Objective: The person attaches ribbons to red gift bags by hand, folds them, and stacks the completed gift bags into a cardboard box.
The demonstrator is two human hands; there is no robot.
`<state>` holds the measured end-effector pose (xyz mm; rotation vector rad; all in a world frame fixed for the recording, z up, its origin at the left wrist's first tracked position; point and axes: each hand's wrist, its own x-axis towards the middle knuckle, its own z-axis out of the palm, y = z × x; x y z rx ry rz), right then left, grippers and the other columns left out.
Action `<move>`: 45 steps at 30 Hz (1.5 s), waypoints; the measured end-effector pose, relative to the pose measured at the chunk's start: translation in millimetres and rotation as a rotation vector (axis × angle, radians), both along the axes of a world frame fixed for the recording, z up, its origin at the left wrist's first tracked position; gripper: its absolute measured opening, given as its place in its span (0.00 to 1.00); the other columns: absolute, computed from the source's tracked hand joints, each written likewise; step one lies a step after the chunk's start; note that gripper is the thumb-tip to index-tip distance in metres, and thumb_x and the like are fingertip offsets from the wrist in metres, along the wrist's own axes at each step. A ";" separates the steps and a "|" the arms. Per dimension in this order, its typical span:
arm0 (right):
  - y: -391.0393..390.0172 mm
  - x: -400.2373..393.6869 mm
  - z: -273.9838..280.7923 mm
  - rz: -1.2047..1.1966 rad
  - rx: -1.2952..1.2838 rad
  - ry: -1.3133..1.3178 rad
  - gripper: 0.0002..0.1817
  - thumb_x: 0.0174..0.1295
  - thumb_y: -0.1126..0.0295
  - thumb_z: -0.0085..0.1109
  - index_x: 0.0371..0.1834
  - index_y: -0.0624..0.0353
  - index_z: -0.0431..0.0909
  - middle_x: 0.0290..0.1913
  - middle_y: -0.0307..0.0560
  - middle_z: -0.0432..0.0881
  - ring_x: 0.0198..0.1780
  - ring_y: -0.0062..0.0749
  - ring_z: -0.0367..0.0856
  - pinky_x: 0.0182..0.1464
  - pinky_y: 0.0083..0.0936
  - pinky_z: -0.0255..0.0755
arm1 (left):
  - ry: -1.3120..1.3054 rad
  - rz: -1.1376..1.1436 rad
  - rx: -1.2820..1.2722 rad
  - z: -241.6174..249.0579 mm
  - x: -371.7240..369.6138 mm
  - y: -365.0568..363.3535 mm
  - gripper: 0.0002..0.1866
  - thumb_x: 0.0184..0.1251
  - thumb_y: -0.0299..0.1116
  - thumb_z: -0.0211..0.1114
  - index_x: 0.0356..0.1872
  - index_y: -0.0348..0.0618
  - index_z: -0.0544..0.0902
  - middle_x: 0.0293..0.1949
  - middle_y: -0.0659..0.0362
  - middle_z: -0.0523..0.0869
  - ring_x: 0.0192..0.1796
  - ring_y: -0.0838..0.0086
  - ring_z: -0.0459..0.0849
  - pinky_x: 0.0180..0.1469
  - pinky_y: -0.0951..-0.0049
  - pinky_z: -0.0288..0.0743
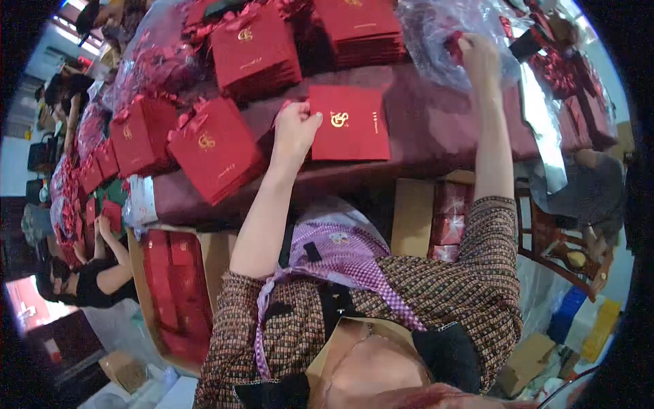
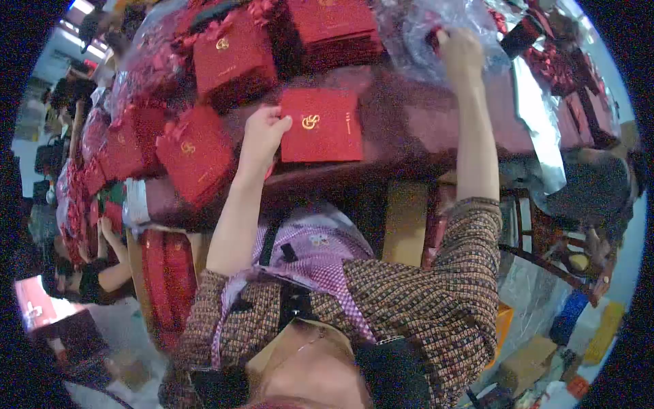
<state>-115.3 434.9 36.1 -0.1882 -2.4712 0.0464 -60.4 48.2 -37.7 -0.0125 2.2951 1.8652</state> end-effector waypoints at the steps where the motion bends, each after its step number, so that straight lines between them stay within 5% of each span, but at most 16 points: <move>1: -12.5 10.6 11.4 -0.007 0.126 0.125 0.12 0.59 0.62 0.58 0.35 0.59 0.83 0.41 0.54 0.82 0.41 0.50 0.80 0.47 0.40 0.71 | -0.033 -0.020 0.052 1.8 -0.3 -2.4 0.15 0.59 0.24 0.64 0.47 0.28 0.77 0.35 0.55 0.84 0.37 0.76 0.81 0.41 0.77 0.75; 3: -49.2 33.0 30.7 0.316 0.083 0.373 0.11 0.59 0.63 0.58 0.39 0.58 0.82 0.41 0.53 0.82 0.41 0.49 0.79 0.47 0.39 0.72 | -0.046 0.039 0.040 3.6 4.8 -2.2 0.13 0.59 0.24 0.63 0.44 0.30 0.78 0.34 0.56 0.84 0.36 0.77 0.81 0.40 0.78 0.74; 6: -90.2 63.5 18.2 0.505 0.065 0.268 0.12 0.59 0.65 0.60 0.45 0.55 0.81 0.45 0.49 0.81 0.47 0.48 0.77 0.50 0.38 0.71 | 0.028 0.100 0.209 6.1 11.1 -4.5 0.11 0.54 0.25 0.63 0.38 0.29 0.80 0.26 0.54 0.85 0.29 0.79 0.80 0.33 0.76 0.74; 11: -119.7 101.5 -31.2 0.729 -0.074 -0.365 0.12 0.56 0.66 0.60 0.42 0.56 0.82 0.58 0.50 0.75 0.60 0.46 0.69 0.63 0.38 0.60 | 0.067 0.098 0.079 -4.3 13.8 -15.7 0.10 0.54 0.23 0.62 0.37 0.30 0.79 0.25 0.55 0.84 0.28 0.79 0.80 0.31 0.77 0.73; 15: -118.9 102.8 -27.1 0.827 -0.284 -0.321 0.11 0.55 0.68 0.61 0.40 0.59 0.81 0.49 0.51 0.81 0.52 0.50 0.76 0.56 0.39 0.68 | 0.094 0.074 0.043 -6.2 21.1 -19.0 0.11 0.55 0.24 0.60 0.38 0.29 0.81 0.21 0.57 0.83 0.24 0.81 0.78 0.29 0.76 0.71; 18: -124.6 95.5 -19.4 0.744 -0.642 -0.292 0.13 0.58 0.69 0.60 0.45 0.60 0.81 0.44 0.51 0.83 0.44 0.38 0.81 0.47 0.30 0.73 | 0.116 0.033 -0.056 -12.8 17.3 -21.4 0.11 0.56 0.25 0.60 0.39 0.29 0.81 0.21 0.58 0.83 0.24 0.81 0.78 0.29 0.76 0.70; 19: -129.2 90.4 -16.0 0.652 -0.724 -0.359 0.11 0.61 0.72 0.61 0.45 0.62 0.81 0.44 0.45 0.84 0.44 0.26 0.80 0.48 0.22 0.73 | 0.117 0.035 -0.055 -14.5 18.0 -20.9 0.11 0.56 0.25 0.60 0.39 0.29 0.81 0.21 0.58 0.83 0.24 0.81 0.78 0.29 0.76 0.70; 21: -144.5 68.4 -20.7 0.600 -0.808 -0.368 0.12 0.60 0.70 0.61 0.46 0.61 0.81 0.41 0.45 0.85 0.42 0.26 0.81 0.47 0.22 0.73 | 0.139 0.102 -0.025 -2.5 24.2 -16.7 0.11 0.56 0.27 0.61 0.38 0.30 0.82 0.22 0.57 0.84 0.25 0.81 0.79 0.29 0.76 0.71; 24: -169.6 29.7 -29.0 0.646 -0.594 -0.365 0.19 0.61 0.58 0.60 0.46 0.64 0.80 0.38 0.52 0.85 0.40 0.28 0.82 0.46 0.22 0.73 | 0.189 0.142 -0.083 0.7 26.2 -15.8 0.12 0.57 0.28 0.62 0.39 0.30 0.82 0.24 0.56 0.85 0.26 0.81 0.79 0.30 0.77 0.71; 27: -192.0 -7.0 -57.6 0.515 -0.228 -0.379 0.17 0.58 0.60 0.60 0.40 0.65 0.81 0.35 0.58 0.83 0.40 0.48 0.82 0.44 0.37 0.74 | -0.001 0.040 0.002 -8.8 19.1 -22.6 0.16 0.59 0.26 0.64 0.48 0.30 0.78 0.36 0.57 0.85 0.37 0.78 0.80 0.40 0.79 0.73; 28: -193.4 -16.4 -69.6 0.480 -0.078 -0.390 0.16 0.57 0.58 0.58 0.36 0.61 0.81 0.38 0.56 0.82 0.44 0.51 0.80 0.47 0.43 0.73 | 0.134 0.087 0.004 -15.2 20.1 -22.0 0.11 0.57 0.28 0.63 0.39 0.30 0.82 0.26 0.56 0.85 0.28 0.80 0.80 0.31 0.77 0.72; 33: -194.8 3.7 -58.6 0.648 -0.706 -0.271 0.09 0.57 0.66 0.60 0.37 0.58 0.81 0.39 0.54 0.83 0.42 0.47 0.82 0.44 0.35 0.74 | -0.036 0.068 0.242 16.4 31.5 -20.3 0.08 0.60 0.22 0.60 0.40 0.31 0.80 0.30 0.58 0.85 0.30 0.80 0.80 0.34 0.80 0.73; 37: -201.7 60.1 -37.2 0.866 -0.860 -0.311 0.08 0.60 0.72 0.61 0.39 0.63 0.79 0.32 0.42 0.83 0.38 0.19 0.77 0.41 0.22 0.73 | -0.036 0.049 0.363 8.1 30.7 -21.8 0.08 0.59 0.20 0.60 0.41 0.33 0.80 0.33 0.59 0.85 0.33 0.82 0.80 0.37 0.82 0.73; 40: -218.2 95.7 -31.1 0.835 -0.831 -0.369 0.07 0.57 0.72 0.62 0.37 0.61 0.79 0.33 0.48 0.83 0.38 0.33 0.82 0.44 0.28 0.71 | -0.041 0.047 0.452 8.1 32.4 -22.9 0.09 0.59 0.20 0.60 0.41 0.33 0.80 0.34 0.59 0.85 0.35 0.81 0.80 0.40 0.82 0.73; 42: -225.1 104.7 -37.8 0.863 -0.502 -0.130 0.06 0.55 0.70 0.63 0.34 0.58 0.79 0.31 0.47 0.82 0.39 0.39 0.81 0.48 0.32 0.66 | -0.077 0.022 0.506 15.2 36.7 -23.0 0.09 0.59 0.20 0.61 0.41 0.33 0.80 0.35 0.59 0.84 0.35 0.81 0.80 0.41 0.82 0.73; 45: -232.6 107.3 -47.0 0.842 -0.518 -0.106 0.05 0.54 0.69 0.63 0.32 0.55 0.79 0.30 0.43 0.81 0.38 0.38 0.79 0.49 0.33 0.62 | -0.143 -0.015 0.559 12.6 36.2 -27.1 0.10 0.58 0.20 0.62 0.41 0.32 0.80 0.37 0.58 0.84 0.38 0.78 0.81 0.45 0.79 0.73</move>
